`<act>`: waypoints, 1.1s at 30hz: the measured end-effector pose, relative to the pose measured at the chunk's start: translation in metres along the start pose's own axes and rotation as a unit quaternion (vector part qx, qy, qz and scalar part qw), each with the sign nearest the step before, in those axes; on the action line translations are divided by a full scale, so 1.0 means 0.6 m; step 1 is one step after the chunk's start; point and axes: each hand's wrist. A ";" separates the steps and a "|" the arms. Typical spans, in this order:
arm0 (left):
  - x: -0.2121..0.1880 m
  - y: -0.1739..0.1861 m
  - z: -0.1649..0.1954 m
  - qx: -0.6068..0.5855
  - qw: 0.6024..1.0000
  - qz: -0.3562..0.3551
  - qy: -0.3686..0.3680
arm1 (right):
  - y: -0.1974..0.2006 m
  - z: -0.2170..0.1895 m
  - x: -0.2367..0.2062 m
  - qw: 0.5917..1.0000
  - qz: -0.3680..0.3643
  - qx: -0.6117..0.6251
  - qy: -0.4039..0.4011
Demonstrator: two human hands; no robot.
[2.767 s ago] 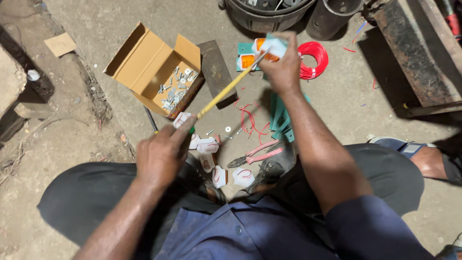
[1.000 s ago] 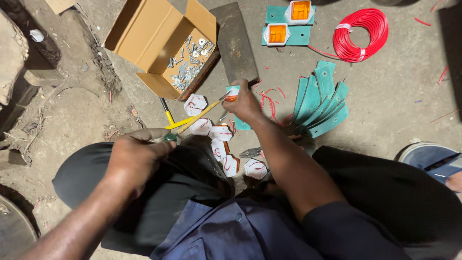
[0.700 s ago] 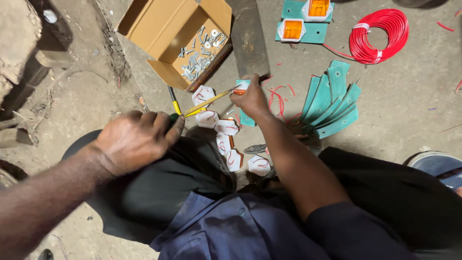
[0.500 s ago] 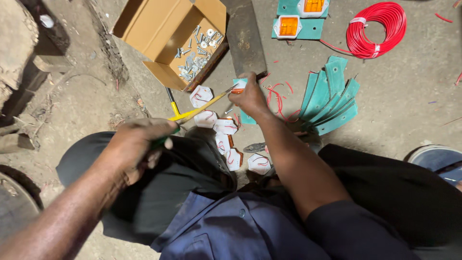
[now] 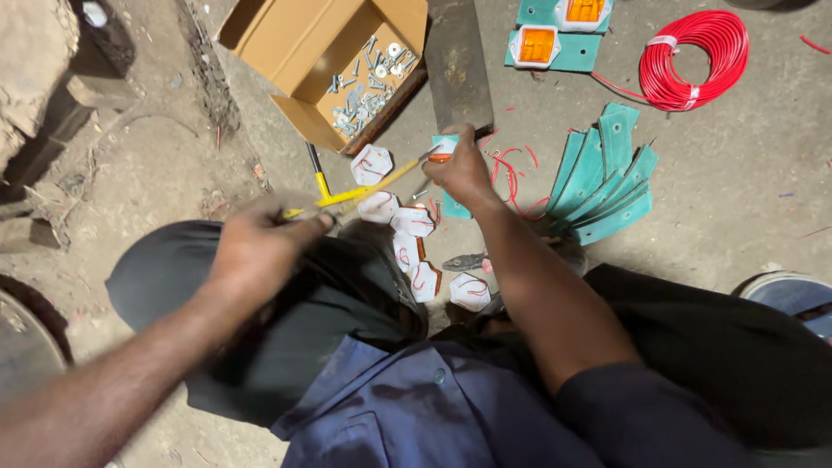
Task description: The person assembles small electrical components by attaching orange indicator lights to green metal plates. They use a screwdriver to tighten screws and pliers to cut and strip red wires, then connect the wires to the components.
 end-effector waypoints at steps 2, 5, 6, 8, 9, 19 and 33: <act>-0.012 -0.018 -0.009 -0.052 0.991 -0.022 0.124 | -0.001 0.006 0.002 1.000 -0.007 0.004 -0.012; -0.014 -0.019 -0.019 -0.001 1.000 -0.021 0.015 | -0.003 0.019 0.006 1.000 -0.008 -0.018 -0.003; -0.011 -0.013 -0.021 0.016 0.999 -0.019 -0.019 | -0.004 0.022 0.006 1.000 -0.006 -0.027 -0.006; 0.002 0.008 -0.027 0.301 0.910 -0.087 -0.272 | -0.005 0.023 0.006 0.999 -0.002 -0.044 -0.004; 0.006 0.016 -0.030 0.430 0.808 -0.120 -0.383 | -0.005 0.022 0.006 0.999 -0.005 -0.034 -0.002; -0.020 -0.050 -0.046 -0.279 0.896 -0.050 0.341 | 0.007 0.016 0.016 1.000 -0.020 -0.018 0.000; -0.058 -0.056 0.017 0.019 0.997 0.045 -0.057 | 0.015 0.023 0.012 0.997 -0.045 -0.056 -0.001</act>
Point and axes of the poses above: each hand's wrist, its own x-axis towards the middle knuckle, its own y-axis out of the back of the hand, z = x × y, and after that the axes turned 12 degrees about z, right-handed
